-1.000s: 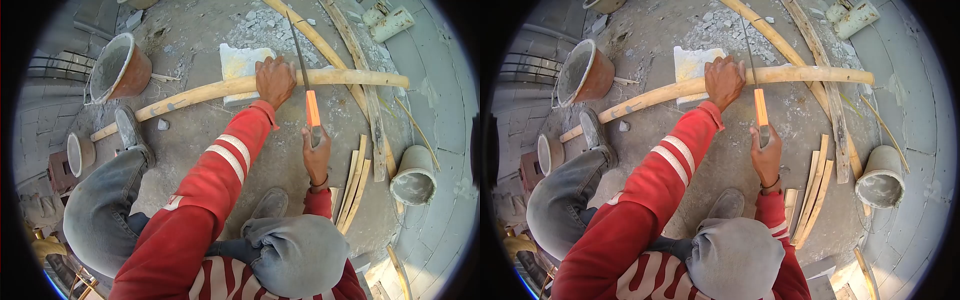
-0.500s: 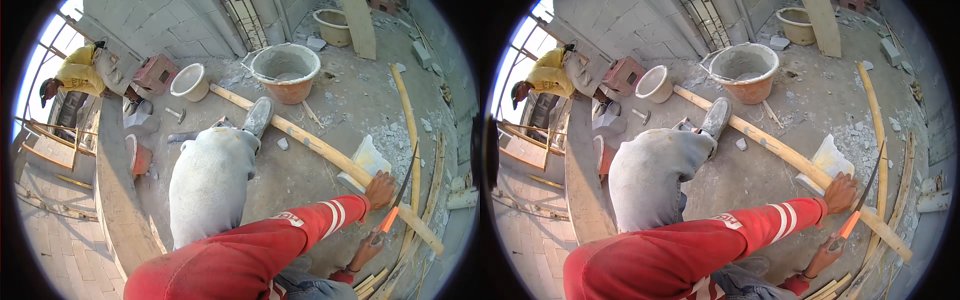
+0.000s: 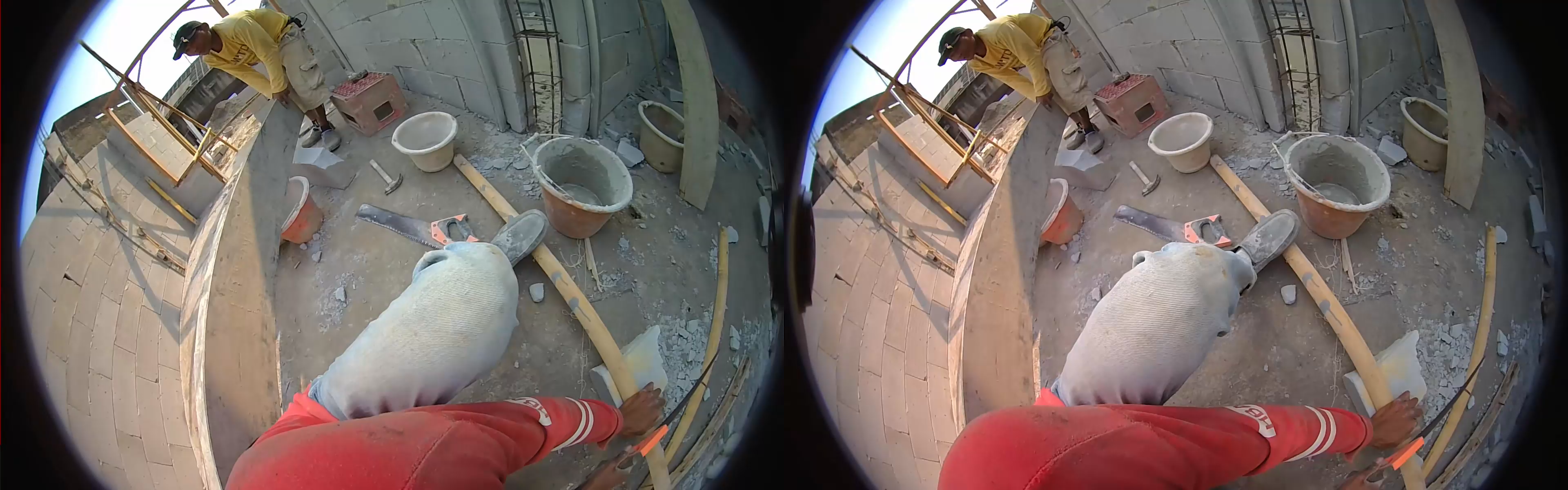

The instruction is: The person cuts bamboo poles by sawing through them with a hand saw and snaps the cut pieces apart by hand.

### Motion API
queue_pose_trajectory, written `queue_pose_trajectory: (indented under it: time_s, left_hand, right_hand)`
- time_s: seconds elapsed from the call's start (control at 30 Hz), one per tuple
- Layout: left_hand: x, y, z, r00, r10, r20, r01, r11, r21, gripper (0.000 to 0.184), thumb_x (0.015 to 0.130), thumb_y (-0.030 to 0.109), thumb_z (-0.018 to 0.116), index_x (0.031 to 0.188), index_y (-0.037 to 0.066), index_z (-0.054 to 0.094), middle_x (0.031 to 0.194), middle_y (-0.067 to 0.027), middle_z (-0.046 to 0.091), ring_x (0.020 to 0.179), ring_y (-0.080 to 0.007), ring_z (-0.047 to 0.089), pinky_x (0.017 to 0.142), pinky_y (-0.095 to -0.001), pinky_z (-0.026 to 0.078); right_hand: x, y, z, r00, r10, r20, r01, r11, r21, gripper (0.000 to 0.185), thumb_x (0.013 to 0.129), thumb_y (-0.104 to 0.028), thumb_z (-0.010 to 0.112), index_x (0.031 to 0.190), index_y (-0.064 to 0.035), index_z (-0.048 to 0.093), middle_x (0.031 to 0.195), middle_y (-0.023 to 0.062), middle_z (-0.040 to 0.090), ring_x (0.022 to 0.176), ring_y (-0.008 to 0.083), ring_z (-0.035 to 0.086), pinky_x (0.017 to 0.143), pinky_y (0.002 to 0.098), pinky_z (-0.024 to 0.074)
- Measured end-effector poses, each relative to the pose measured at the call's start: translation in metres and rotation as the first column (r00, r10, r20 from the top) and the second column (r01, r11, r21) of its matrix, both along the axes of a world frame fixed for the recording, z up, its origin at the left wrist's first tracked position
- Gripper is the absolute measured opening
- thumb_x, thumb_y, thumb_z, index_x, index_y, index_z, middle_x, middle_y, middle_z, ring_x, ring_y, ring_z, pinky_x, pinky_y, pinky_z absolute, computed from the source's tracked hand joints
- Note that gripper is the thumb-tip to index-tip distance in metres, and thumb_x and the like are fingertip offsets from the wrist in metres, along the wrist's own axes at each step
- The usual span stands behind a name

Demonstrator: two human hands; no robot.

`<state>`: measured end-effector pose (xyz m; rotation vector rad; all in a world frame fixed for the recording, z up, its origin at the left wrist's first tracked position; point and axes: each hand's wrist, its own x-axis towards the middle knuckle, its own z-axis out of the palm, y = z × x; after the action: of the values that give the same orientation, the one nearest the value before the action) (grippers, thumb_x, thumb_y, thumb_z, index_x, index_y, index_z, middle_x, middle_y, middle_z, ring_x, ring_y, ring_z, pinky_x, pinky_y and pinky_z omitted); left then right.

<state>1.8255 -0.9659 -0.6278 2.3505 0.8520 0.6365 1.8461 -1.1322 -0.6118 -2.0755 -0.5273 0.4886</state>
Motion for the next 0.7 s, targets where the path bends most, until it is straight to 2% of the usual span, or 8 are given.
queue_pose_trajectory:
  time_s: [0.1,0.13,0.2,0.23,0.33,0.4,0.57,0.7]
  left_hand:
    - [0.015,-0.008,-0.027,0.980,0.152,0.129,-0.172,0.971,0.167,0.019,0.081,0.018,0.062,0.077,0.003,0.075,0.100,-0.0154,0.069,0.106,-0.0310,0.062,0.098,-0.0473,0.042]
    - [-0.001,-0.004,-0.001,0.998,0.059,-0.022,-0.056,0.987,0.148,0.020,0.082,0.018,0.062,0.077,0.002,0.074,0.096,-0.0151,0.069,0.103,-0.0313,0.062,0.096,-0.0472,0.043]
    - [-0.001,-0.008,-0.006,0.997,0.045,0.069,-0.055,0.989,0.140,0.026,0.089,0.020,0.059,0.074,0.005,0.074,0.098,-0.0131,0.070,0.101,-0.0319,0.062,0.095,-0.0481,0.043]
    - [0.001,-0.007,-0.011,0.991,0.064,0.120,-0.086,0.977,0.195,0.031,0.093,0.023,0.058,0.075,0.005,0.074,0.105,-0.0125,0.072,0.100,-0.0316,0.062,0.091,-0.0489,0.044]
    - [0.003,-0.002,0.000,0.998,0.023,0.052,-0.034,0.974,0.225,0.039,0.098,0.028,0.056,0.073,0.003,0.073,0.101,-0.0136,0.073,0.093,-0.0331,0.064,0.085,-0.0489,0.044]
    - [0.006,-0.001,0.000,1.000,0.013,0.004,-0.014,0.970,0.244,0.040,0.098,0.029,0.056,0.072,0.003,0.073,0.100,-0.0134,0.072,0.092,-0.0333,0.065,0.083,-0.0487,0.044]
    - [0.007,0.002,0.001,0.999,0.032,-0.041,-0.021,0.968,0.248,0.038,0.098,0.029,0.057,0.073,0.005,0.074,0.099,-0.0122,0.072,0.092,-0.0328,0.065,0.083,-0.0484,0.044]
    - [-0.002,-0.010,-0.010,0.999,0.035,-0.006,-0.032,0.960,0.277,0.036,0.097,0.028,0.058,0.076,0.005,0.074,0.097,-0.0113,0.072,0.092,-0.0322,0.065,0.082,-0.0483,0.044]
  right_hand:
    - [-0.026,-0.072,-0.045,0.998,-0.040,0.044,0.035,0.994,0.106,0.043,0.097,-0.032,0.071,0.125,-0.0014,0.061,0.111,0.0152,0.062,0.097,0.0307,0.056,0.085,0.0393,0.0451]
    - [-0.046,-0.111,-0.046,0.997,-0.076,0.011,0.074,0.993,0.092,0.039,0.097,-0.030,0.071,0.120,0.0003,0.062,0.103,0.0124,0.062,0.088,0.0261,0.056,0.078,0.0360,0.0451]
    - [-0.097,-0.206,-0.095,0.982,-0.190,0.004,0.187,0.970,0.154,0.031,0.098,-0.024,0.070,0.110,0.0037,0.064,0.085,0.0069,0.063,0.071,0.0168,0.055,0.065,0.0292,0.0450]
    - [-0.093,-0.163,-0.002,0.960,-0.121,-0.251,0.080,0.983,-0.168,0.026,0.096,-0.024,0.073,0.104,-0.0007,0.065,0.082,0.0040,0.061,0.071,0.0164,0.055,0.065,0.0285,0.0445]
    - [-0.043,-0.034,0.017,0.993,-0.024,0.118,-0.001,0.980,0.201,0.022,0.098,-0.016,0.067,0.096,0.0050,0.061,0.075,0.0104,0.058,0.067,0.0190,0.052,0.066,0.0358,0.0451]
    - [-0.010,0.002,0.017,0.998,-0.007,0.063,-0.006,0.981,0.194,0.024,0.098,-0.018,0.068,0.097,0.0049,0.061,0.073,0.0132,0.058,0.067,0.0204,0.053,0.067,0.0353,0.0461]
    - [-0.110,-0.130,0.016,0.993,-0.026,0.116,0.021,0.999,0.039,0.024,0.097,-0.017,0.068,0.104,0.0052,0.065,0.077,0.0159,0.063,0.069,0.0261,0.057,0.069,0.0369,0.0477]
    - [-0.106,-0.113,0.025,0.993,-0.078,0.087,0.069,0.992,0.107,0.024,0.096,-0.016,0.069,0.106,0.0046,0.065,0.080,0.0175,0.065,0.069,0.0271,0.056,0.069,0.0370,0.0480]
